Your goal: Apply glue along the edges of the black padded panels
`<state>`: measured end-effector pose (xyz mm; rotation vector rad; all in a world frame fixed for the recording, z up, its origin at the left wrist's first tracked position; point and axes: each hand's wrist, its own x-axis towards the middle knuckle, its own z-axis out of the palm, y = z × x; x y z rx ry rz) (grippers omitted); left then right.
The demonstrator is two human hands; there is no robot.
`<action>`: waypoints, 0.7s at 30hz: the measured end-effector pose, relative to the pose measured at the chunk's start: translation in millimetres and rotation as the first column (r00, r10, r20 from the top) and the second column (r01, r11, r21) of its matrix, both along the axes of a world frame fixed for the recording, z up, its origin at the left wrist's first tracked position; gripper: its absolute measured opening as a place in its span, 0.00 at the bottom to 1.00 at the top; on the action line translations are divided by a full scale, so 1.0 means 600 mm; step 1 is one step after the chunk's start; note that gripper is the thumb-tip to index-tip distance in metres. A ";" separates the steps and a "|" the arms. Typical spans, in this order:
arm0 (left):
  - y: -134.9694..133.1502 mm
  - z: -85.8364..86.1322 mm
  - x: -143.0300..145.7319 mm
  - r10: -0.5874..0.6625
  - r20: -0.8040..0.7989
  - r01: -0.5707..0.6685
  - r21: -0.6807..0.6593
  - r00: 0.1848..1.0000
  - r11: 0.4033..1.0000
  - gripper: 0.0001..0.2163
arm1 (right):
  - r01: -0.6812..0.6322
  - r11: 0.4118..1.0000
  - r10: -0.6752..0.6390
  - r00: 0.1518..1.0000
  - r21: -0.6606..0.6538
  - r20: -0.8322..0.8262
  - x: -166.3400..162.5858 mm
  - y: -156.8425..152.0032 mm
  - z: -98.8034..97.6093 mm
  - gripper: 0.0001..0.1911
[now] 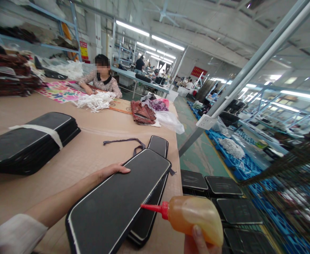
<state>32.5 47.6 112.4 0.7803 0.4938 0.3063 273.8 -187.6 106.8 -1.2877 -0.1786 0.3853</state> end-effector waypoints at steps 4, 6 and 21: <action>0.003 0.001 0.001 0.026 -0.020 -0.026 -0.009 0.999 1.000 0.18 | -0.049 0.999 0.050 0.995 -0.020 0.086 -0.020 0.001 0.013 0.30; 0.005 -0.002 0.002 0.030 -0.025 -0.031 -0.013 0.999 0.999 0.18 | -0.060 0.998 0.064 0.988 -0.030 0.139 -0.026 0.001 0.019 0.29; 0.020 -0.019 0.011 0.053 -0.025 -0.053 -0.026 0.998 0.998 0.17 | -0.032 0.999 0.033 0.999 -0.041 0.026 -0.004 -0.012 -0.003 0.30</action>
